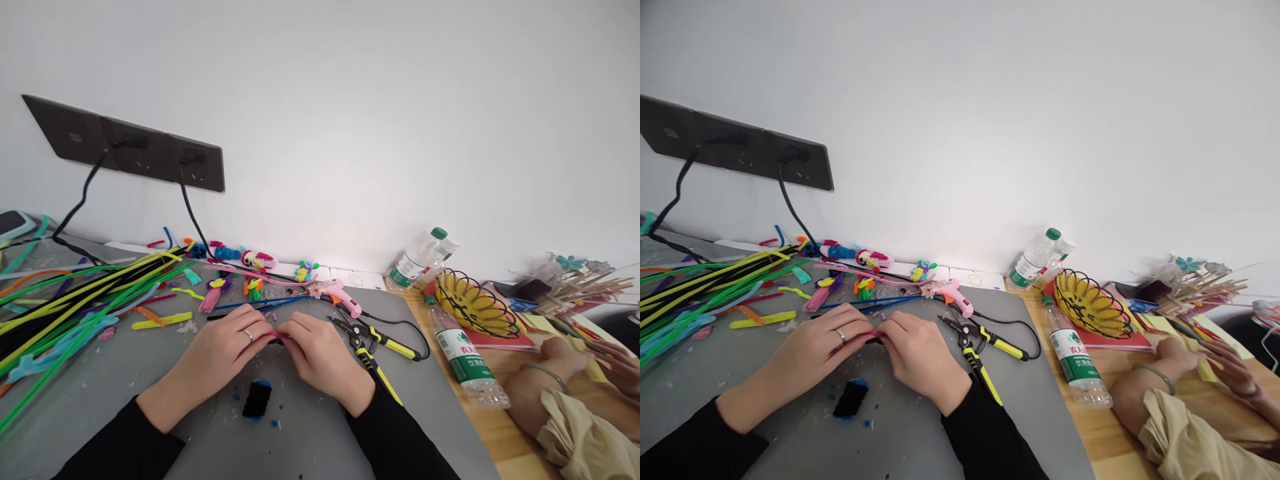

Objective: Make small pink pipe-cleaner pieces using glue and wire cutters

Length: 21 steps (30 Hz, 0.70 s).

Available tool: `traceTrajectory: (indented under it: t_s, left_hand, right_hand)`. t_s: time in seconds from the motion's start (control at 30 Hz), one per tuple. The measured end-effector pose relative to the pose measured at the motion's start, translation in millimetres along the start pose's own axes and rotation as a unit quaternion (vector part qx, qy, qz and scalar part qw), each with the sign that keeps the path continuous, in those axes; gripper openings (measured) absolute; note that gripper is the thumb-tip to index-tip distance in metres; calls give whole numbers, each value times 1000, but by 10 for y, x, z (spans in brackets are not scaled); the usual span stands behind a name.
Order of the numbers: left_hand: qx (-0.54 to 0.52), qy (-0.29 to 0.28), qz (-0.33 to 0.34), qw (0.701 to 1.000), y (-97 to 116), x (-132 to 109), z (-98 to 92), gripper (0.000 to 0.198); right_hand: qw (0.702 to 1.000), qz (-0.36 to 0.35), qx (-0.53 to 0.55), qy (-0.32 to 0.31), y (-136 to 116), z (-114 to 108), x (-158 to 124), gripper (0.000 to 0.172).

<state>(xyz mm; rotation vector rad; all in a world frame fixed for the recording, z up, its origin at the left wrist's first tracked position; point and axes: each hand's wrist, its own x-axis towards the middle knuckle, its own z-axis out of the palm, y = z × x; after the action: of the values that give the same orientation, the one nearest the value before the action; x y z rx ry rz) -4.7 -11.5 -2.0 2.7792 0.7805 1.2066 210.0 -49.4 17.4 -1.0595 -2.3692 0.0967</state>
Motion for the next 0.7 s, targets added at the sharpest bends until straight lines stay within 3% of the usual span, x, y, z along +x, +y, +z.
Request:
traceTrajectory:
  t_s: [0.7]
  left_hand:
    - [-9,-1,3,1000,9,5,-10,28]
  right_hand:
    - [1000,5,6,2,-7,-10,-3,22]
